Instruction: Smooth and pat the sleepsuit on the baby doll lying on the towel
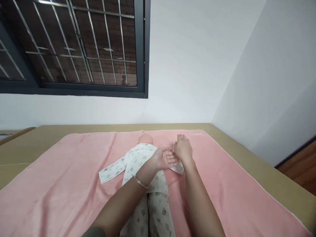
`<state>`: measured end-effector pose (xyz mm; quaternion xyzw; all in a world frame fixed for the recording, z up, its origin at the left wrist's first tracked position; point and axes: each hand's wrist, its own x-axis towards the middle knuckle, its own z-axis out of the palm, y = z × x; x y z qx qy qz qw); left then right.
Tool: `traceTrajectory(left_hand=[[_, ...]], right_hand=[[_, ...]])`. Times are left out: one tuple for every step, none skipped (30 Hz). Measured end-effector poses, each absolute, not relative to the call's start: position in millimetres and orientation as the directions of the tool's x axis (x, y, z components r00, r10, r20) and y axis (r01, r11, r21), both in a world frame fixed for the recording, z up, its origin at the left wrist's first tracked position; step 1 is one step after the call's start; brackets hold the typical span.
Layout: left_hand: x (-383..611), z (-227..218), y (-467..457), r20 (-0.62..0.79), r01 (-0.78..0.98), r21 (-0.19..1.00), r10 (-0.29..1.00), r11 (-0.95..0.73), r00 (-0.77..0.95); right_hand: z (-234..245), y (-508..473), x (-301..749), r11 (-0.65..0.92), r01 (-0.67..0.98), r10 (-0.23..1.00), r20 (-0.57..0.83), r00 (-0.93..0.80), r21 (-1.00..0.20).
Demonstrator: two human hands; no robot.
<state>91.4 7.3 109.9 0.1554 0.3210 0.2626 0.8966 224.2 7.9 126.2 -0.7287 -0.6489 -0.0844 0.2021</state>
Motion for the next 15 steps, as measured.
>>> traceTrajectory(left_hand=[[80.1, 108.0, 0.1, -0.491, -0.355, 0.446, 0.556, 0.821, 0.670], [68.9, 107.4, -7.1, -0.483, -0.350, 0.446, 0.551, 0.824, 0.681], [58.1, 108.5, -14.1, -0.472, -0.357, 0.446, 0.555, 0.820, 0.685], [48.0, 111.3, -20.9, -0.459, -0.380, 0.445, 0.571, 0.811, 0.681], [38.7, 115.8, -27.5, -0.445, -0.414, 0.439, 0.593, 0.798, 0.671], [30.2, 121.8, -33.8, -0.431, -0.453, 0.430, 0.618, 0.781, 0.657], [22.6, 128.8, -40.0, -0.418, -0.493, 0.419, 0.644, 0.763, 0.641], [15.5, 136.5, -45.9, -0.405, -0.529, 0.408, 0.666, 0.745, 0.626], [9.0, 144.4, -51.7, -0.391, -0.560, 0.398, 0.687, 0.727, 0.613], [2.7, 152.1, -57.3, -0.376, -0.586, 0.389, 0.703, 0.711, 0.603], [-3.4, 159.3, -62.7, -0.360, -0.607, 0.382, 0.718, 0.696, 0.596], [-9.3, 165.6, -67.8, -0.342, -0.626, 0.377, 0.731, 0.682, 0.590], [-15.0, 171.0, -72.7, -0.324, -0.645, 0.373, 0.745, 0.667, 0.583], [-20.3, 175.5, -77.2, -0.306, -0.661, 0.370, 0.757, 0.653, 0.577], [-25.1, 179.0, -81.2, -0.288, -0.672, 0.370, 0.767, 0.642, 0.573]], right_hand=[[126.1, 7.7, 223.8, -0.081, 0.979, 0.910, 0.386, 0.149, -0.188], [126.2, 7.5, 223.4, -0.084, 0.978, 0.909, 0.388, 0.153, -0.189], [126.5, 7.2, 223.0, -0.087, 0.978, 0.907, 0.391, 0.157, -0.191], [126.8, 6.9, 222.4, -0.088, 0.977, 0.904, 0.396, 0.161, -0.196], [127.1, 6.6, 221.7, -0.089, 0.974, 0.901, 0.401, 0.167, -0.208], [127.4, 6.2, 221.1, -0.091, 0.969, 0.898, 0.402, 0.179, -0.229], [127.7, 5.9, 220.5, -0.092, 0.962, 0.896, 0.400, 0.192, -0.256], [128.0, 5.6, 220.3, -0.093, 0.955, 0.895, 0.396, 0.204, -0.281], [128.4, 5.3, 220.4, -0.093, 0.949, 0.896, 0.390, 0.211, -0.300], [129.0, 5.0, 220.9, -0.092, 0.947, 0.898, 0.385, 0.213, -0.309], [129.9, 4.8, 221.6, -0.091, 0.946, 0.899, 0.383, 0.212, -0.310], [131.0, 4.6, 222.3, -0.090, 0.948, 0.900, 0.383, 0.209, -0.304], [132.4, 4.5, 222.3, -0.091, 0.951, 0.900, 0.384, 0.206, -0.296], [134.1, 4.1, 221.2, -0.098, 0.953, 0.900, 0.384, 0.208, -0.287], [136.1, 3.3, 218.2, -0.107, 0.953, 0.897, 0.387, 0.215, -0.282]])
